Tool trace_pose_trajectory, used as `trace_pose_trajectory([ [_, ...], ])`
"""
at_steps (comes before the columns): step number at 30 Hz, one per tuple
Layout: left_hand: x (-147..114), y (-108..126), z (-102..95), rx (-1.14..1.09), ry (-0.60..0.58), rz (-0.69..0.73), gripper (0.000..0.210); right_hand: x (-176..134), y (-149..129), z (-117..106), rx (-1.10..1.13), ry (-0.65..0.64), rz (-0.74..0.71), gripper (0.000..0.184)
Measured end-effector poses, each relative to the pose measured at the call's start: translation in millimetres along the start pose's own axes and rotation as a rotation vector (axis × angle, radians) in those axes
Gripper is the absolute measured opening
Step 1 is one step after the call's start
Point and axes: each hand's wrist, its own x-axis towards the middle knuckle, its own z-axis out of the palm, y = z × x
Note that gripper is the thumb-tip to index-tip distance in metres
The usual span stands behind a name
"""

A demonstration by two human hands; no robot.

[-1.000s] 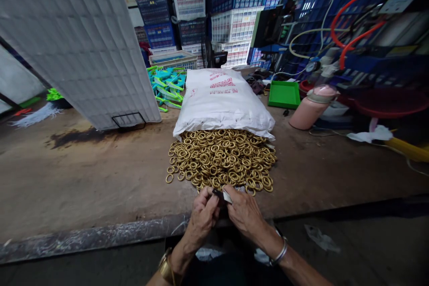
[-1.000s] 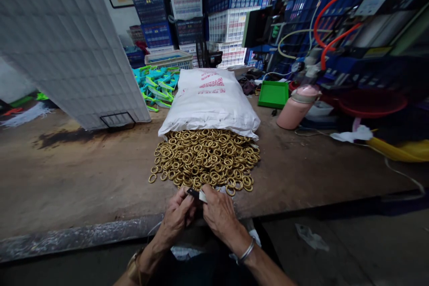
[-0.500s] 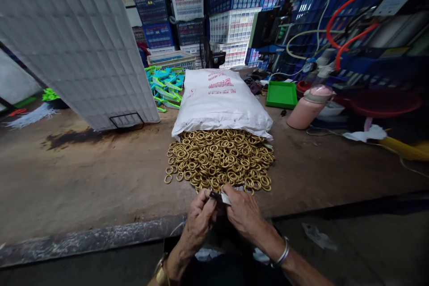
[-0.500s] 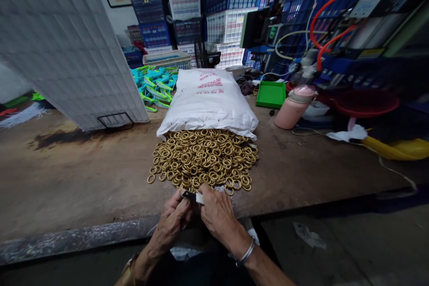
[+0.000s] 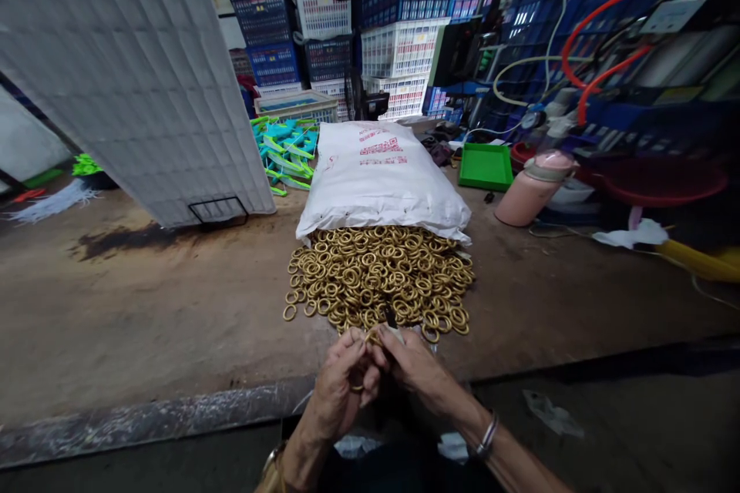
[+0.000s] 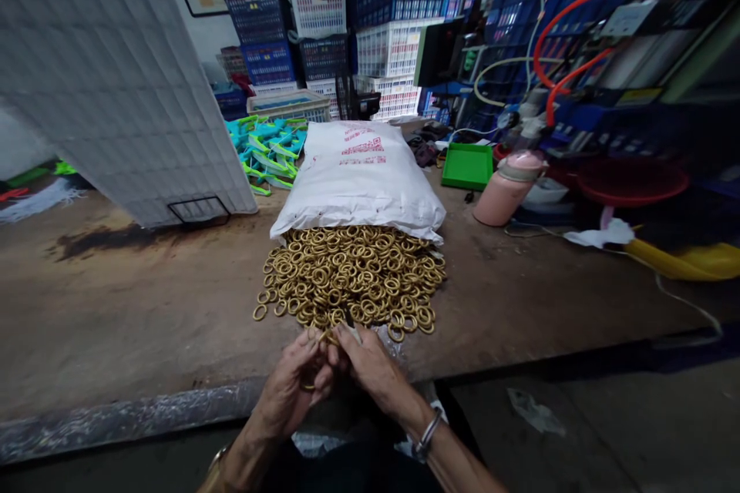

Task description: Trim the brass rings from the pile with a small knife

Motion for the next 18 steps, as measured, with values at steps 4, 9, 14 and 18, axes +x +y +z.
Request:
trace_pose_trajectory([
  [4,1.8,-2.8,-4.4,0.001,0.043,-0.018,0.019,0.5,-1.8,2.5,0.072,-0.033,-0.055,0.036],
  [9,2.9,-7.8,-7.0,0.024,0.154,-0.054,0.024,3.5,-1.0,-1.3,-0.151,0.142,-0.183,0.020],
  [14,5.5,-10.6,-7.8,0.057,0.179,-0.004,0.025,0.4,-2.6,-1.5,-0.327,0.192,-0.273,0.021],
  [18,6.2,-10.0,-7.8,0.061,0.169,0.033,0.024,-3.4,-4.9,-1.3,-0.398,0.180,-0.302,0.021],
])
